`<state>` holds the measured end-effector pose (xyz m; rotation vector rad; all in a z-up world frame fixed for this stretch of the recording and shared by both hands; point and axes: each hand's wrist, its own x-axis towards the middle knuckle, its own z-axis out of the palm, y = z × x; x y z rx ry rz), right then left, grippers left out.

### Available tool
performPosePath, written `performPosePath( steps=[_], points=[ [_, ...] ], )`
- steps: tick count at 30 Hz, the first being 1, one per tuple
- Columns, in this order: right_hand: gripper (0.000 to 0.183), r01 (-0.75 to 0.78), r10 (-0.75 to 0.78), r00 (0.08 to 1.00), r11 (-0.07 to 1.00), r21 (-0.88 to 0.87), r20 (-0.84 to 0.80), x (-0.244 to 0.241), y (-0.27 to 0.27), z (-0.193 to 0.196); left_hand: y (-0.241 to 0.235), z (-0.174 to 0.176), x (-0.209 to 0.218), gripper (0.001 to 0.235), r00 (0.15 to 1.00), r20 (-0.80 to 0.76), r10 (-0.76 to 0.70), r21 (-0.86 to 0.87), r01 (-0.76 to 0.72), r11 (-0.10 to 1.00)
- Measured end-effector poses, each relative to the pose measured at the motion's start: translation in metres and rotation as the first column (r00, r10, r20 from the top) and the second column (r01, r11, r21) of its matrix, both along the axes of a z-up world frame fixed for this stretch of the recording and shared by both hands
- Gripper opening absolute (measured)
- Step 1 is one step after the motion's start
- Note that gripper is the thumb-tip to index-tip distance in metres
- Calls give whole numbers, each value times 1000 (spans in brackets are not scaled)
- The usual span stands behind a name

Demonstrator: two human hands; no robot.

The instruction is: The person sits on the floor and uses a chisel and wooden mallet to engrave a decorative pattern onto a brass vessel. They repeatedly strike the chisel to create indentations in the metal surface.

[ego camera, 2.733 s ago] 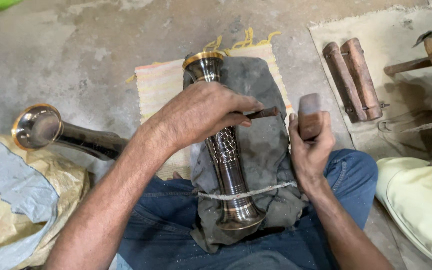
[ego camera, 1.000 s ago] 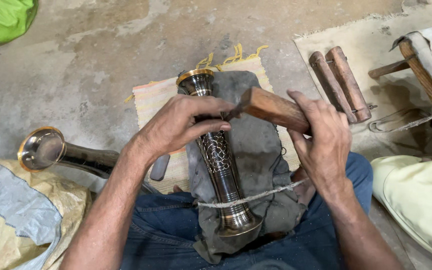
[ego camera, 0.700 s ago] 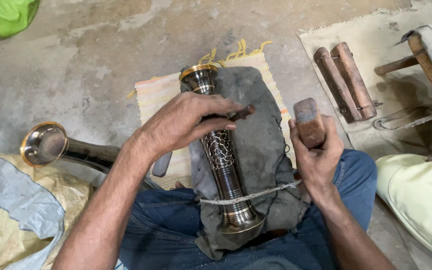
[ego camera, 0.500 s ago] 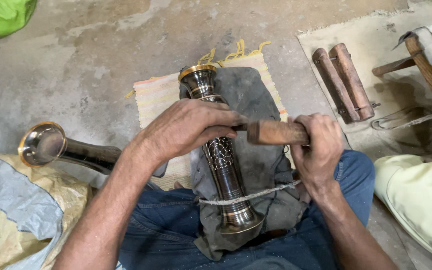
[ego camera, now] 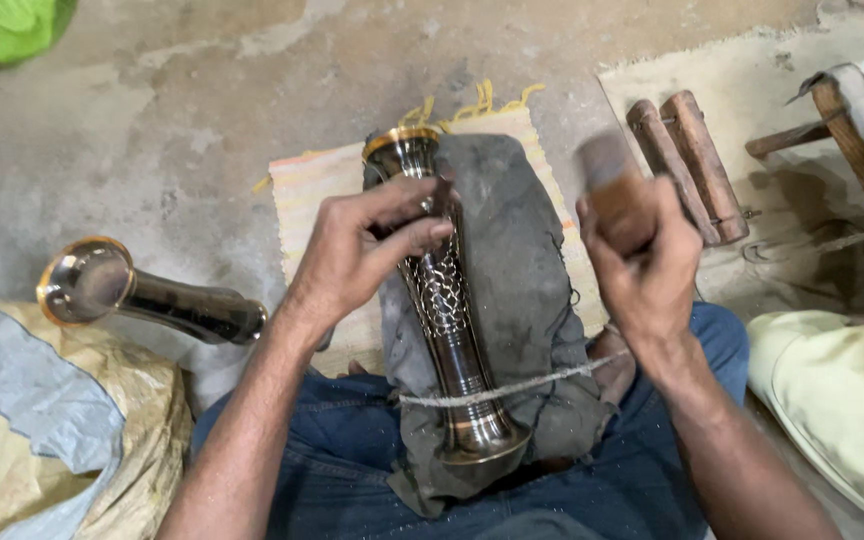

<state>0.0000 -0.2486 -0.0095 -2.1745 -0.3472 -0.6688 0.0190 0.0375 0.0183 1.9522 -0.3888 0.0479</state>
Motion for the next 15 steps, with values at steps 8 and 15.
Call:
performPosePath(
  steps=[8,15],
  points=[
    [27,-44,44,999,999,-12,-20,16,11,26,3,-7,-2,40,997,36,-72,-97,76,992],
    [21,0,14,1000,871,-492,24,29,-3,32,-3,-1,-9,37,978,205,-44,99,24,995]
  ],
)
